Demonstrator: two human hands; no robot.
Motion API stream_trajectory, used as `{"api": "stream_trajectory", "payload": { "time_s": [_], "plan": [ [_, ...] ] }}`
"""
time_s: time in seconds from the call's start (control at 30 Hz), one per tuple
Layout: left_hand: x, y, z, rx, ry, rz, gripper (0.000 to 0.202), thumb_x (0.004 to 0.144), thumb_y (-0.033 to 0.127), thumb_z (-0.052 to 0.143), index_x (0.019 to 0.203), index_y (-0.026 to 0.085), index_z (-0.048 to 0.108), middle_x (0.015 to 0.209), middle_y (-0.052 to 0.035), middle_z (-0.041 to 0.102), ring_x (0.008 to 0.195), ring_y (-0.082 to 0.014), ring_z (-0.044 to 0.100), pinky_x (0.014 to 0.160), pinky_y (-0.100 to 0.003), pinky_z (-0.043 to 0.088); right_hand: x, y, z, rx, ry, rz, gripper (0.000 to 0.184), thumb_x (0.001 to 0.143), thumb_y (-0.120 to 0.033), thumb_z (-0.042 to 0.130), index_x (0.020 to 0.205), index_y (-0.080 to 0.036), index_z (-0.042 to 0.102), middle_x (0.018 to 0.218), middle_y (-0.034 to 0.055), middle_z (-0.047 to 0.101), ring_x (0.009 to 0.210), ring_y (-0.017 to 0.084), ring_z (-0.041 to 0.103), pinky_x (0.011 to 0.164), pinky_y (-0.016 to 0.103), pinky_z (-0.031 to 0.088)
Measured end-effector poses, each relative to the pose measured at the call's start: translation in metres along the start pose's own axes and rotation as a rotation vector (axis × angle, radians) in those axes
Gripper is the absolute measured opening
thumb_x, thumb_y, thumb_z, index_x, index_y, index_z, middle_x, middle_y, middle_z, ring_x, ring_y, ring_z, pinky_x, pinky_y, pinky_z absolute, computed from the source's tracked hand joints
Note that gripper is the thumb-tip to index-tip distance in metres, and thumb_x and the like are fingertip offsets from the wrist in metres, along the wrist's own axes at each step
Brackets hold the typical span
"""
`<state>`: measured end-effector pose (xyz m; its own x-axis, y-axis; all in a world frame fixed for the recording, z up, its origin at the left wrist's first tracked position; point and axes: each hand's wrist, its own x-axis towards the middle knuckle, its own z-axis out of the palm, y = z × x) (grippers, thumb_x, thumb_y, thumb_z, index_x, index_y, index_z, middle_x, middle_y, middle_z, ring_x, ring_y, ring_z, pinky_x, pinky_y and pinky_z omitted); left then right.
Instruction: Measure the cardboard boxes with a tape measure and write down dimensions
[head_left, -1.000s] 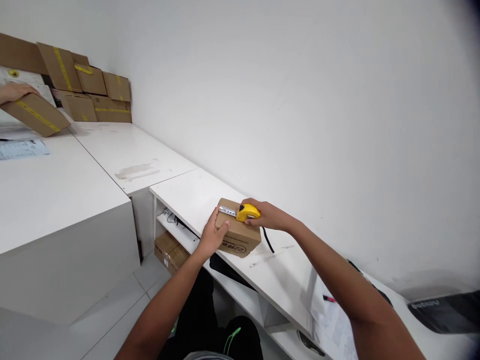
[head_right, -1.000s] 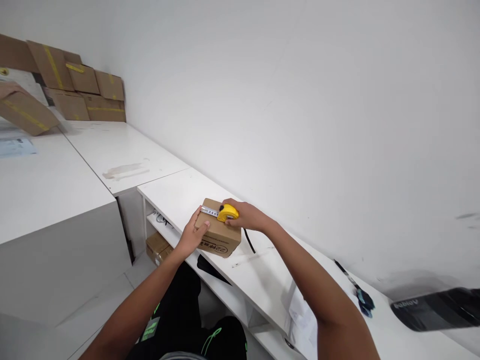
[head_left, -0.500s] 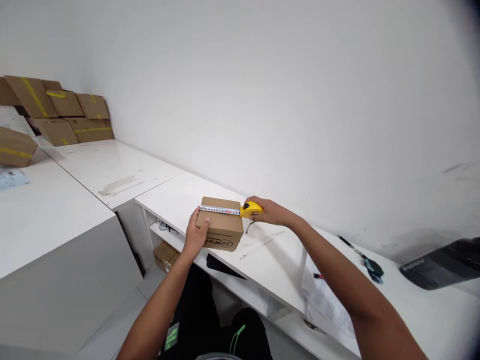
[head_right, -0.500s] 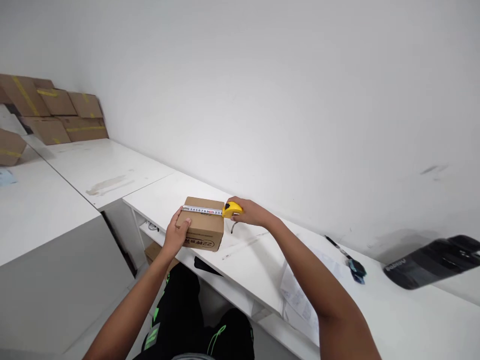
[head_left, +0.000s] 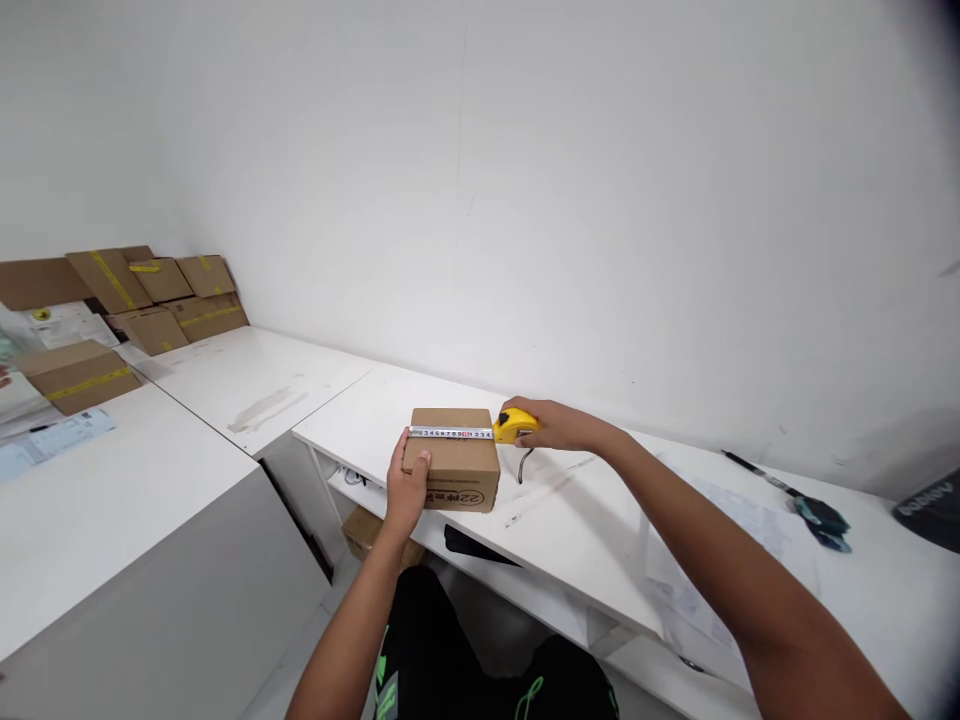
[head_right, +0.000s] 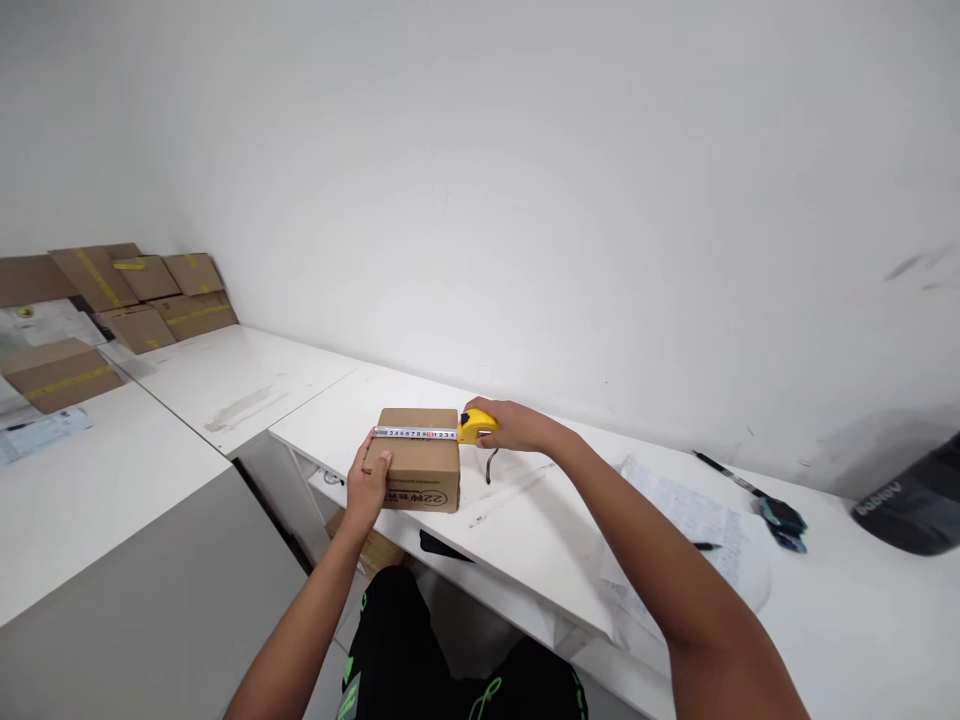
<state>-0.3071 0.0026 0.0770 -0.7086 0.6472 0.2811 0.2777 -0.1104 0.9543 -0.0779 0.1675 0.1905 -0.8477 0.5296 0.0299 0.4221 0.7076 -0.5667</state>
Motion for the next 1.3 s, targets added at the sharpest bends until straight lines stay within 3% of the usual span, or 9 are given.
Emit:
{"api": "stream_trajectory", "payload": {
  "time_s": [0.17,0.53,1.3],
  "plan": [
    [0.001,0.000,0.002,-0.012,0.019,-0.002,0.054,0.084,0.032,0.057,0.137,0.020,0.051,0.139,-0.0079,0.056,0.128,-0.0246,0.052,0.111,-0.037,0.039,-0.004,0.011,0.000,0.013,0.007,0.037,0.043,0.075,-0.032,0.064,0.117,-0.033,0.055,0.106,0.0027,0.067,0.086,0.023,0.062,0.068,0.032,0.046],
    [0.003,-0.003,0.004,0.006,0.091,0.076,0.050,0.084,0.029,0.058,0.133,0.018,0.056,0.135,-0.0097,0.059,0.124,-0.0236,0.055,0.110,-0.037,0.039,-0.001,0.003,0.009,0.033,0.026,-0.032,0.041,0.076,-0.027,0.061,0.115,-0.030,0.052,0.105,0.0022,0.064,0.090,0.022,0.059,0.071,0.032,0.044],
    [0.002,0.002,0.006,0.015,0.076,0.050,0.050,0.085,0.030,0.058,0.134,0.019,0.055,0.135,-0.0095,0.059,0.125,-0.0245,0.054,0.111,-0.039,0.039,-0.005,0.013,0.018,0.155,0.084,-0.063,0.039,0.075,-0.024,0.062,0.113,-0.028,0.052,0.105,0.0022,0.063,0.092,0.022,0.059,0.074,0.034,0.046]
  ]
}}
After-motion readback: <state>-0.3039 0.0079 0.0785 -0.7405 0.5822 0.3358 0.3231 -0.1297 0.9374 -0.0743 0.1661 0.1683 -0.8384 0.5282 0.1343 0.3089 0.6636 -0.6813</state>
